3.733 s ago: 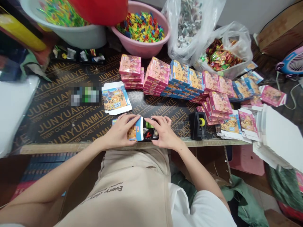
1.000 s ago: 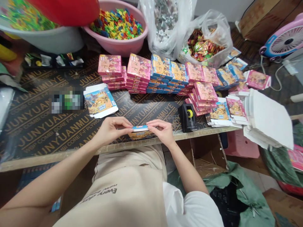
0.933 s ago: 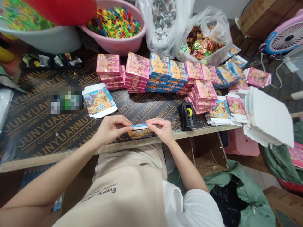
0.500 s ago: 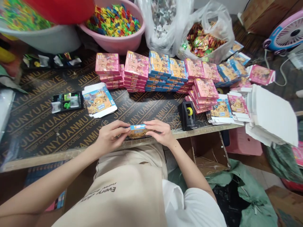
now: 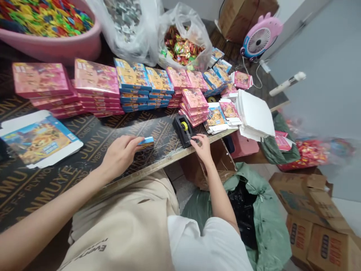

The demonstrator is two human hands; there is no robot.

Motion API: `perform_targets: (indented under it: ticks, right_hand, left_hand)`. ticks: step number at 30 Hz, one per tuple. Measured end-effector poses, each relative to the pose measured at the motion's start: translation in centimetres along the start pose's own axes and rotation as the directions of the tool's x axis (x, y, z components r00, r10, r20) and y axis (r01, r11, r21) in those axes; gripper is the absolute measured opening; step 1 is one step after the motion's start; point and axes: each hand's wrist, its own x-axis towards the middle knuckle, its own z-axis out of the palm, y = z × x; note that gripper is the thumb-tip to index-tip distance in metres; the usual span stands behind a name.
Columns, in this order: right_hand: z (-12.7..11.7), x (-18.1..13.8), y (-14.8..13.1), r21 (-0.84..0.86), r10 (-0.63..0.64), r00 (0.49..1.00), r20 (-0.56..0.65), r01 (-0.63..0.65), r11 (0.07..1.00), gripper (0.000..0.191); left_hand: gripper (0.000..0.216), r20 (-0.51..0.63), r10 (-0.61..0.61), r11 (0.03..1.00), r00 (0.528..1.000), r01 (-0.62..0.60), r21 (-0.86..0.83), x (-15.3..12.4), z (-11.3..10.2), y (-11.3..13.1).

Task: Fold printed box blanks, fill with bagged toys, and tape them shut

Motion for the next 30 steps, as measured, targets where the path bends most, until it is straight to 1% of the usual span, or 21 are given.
perform_targets:
  ticks: [2,4,6,9,11,12,15,17,19,21,23,24,26,27,28,29,30]
  right_hand:
    - [0.3,0.6,0.2,0.027,-0.004,0.998,0.069,0.002,1.0,0.021]
    - [0.7,0.8,-0.3,0.049,-0.026,0.997,0.077,0.022,0.999,0.016]
    - [1.0,0.6,-1.0,0.054,-0.051,0.998,0.032,0.049,0.997,0.013]
    - [1.3,-0.6,-1.6,0.035,-0.068,0.991,-0.114,0.072,0.997,0.012]
    - [1.5,-1.8,-1.6,0.093,-0.012,0.98,-0.2,0.032,0.995,0.014]
    - [1.6,-2.4,-1.4,0.146,0.039,0.975,-0.218,-0.007,0.989,0.015]
    - [2.1,-3.8,-0.6,0.299,0.205,0.961,-0.184,-0.144,0.943,0.018]
    - [2.5,-4.0,0.0,0.343,0.275,0.95,-0.147,-0.212,0.915,0.02]
    - [2.8,-3.9,0.7,0.341,0.297,0.945,-0.139,-0.236,0.91,0.022]
    - [3.0,-3.6,1.4,0.296,0.276,0.949,-0.15,-0.223,0.929,0.024]
    - [3.0,-3.5,1.8,0.26,0.239,0.952,-0.192,-0.186,0.948,0.025]
    - [3.1,-3.5,1.8,0.259,0.225,0.946,-0.233,-0.163,0.952,0.025]
    - [3.5,-4.0,1.0,0.288,0.212,0.914,-0.346,-0.112,0.951,0.024]
    - [3.9,-4.3,0.1,0.315,0.215,0.894,-0.392,-0.089,0.945,0.022]
    - [4.4,-4.7,-1.0,0.353,0.226,0.888,-0.4,-0.078,0.932,0.021]
    - [5.0,-5.1,-2.5,0.403,0.239,0.904,-0.355,-0.083,0.912,0.021]
    - [5.7,-5.5,-4.1,0.471,0.25,0.937,-0.246,-0.11,0.875,0.022]
  left_hand:
    - [0.028,-0.015,0.034,0.999,0.999,-0.033,0.033,-0.2,0.9,-0.2]
    - [0.029,-0.03,0.041,0.999,0.999,-0.041,0.018,-0.6,1.3,-0.4]
    - [0.029,-0.039,0.036,0.999,0.999,-0.036,-0.008,-0.8,1.4,-0.5]
    - [0.03,-0.048,0.039,0.999,0.998,-0.038,0.023,-0.8,1.4,-0.7]
    - [0.03,-0.045,0.048,0.997,0.998,-0.045,0.058,-0.7,1.3,-0.7]
    - [0.03,-0.042,0.048,0.997,0.998,-0.046,0.058,-0.6,1.3,-0.7]
    - [0.034,-0.031,0.021,1.0,0.999,-0.022,-0.007,-0.3,0.9,-0.4]
    - [0.035,-0.029,-0.012,0.998,0.999,0.01,-0.062,-0.1,0.6,-0.2]
    - [0.033,-0.039,-0.047,0.995,0.998,0.043,-0.087,0.0,0.4,0.1]
    - [0.031,-0.054,-0.067,0.995,0.996,0.063,-0.076,0.1,0.4,0.4]
    - [0.029,-0.08,-0.07,0.996,0.994,0.066,-0.054,0.1,0.5,0.7]
    - [0.029,-0.09,-0.069,0.997,0.994,0.065,-0.048,0.1,0.6,0.7]
    - [0.026,-0.094,-0.082,0.995,0.992,0.076,-0.059,0.1,0.8,0.8]
    - [0.024,-0.089,-0.089,0.994,0.992,0.083,-0.073,0.2,0.8,0.8]
    - [0.022,-0.084,-0.093,0.992,0.992,0.085,-0.091,0.2,0.9,0.7]
    - [0.021,-0.085,-0.092,0.991,0.992,0.082,-0.11,0.2,0.9,0.6]
    - [0.02,-0.093,-0.085,0.989,0.992,0.073,-0.126,0.2,0.9,0.5]
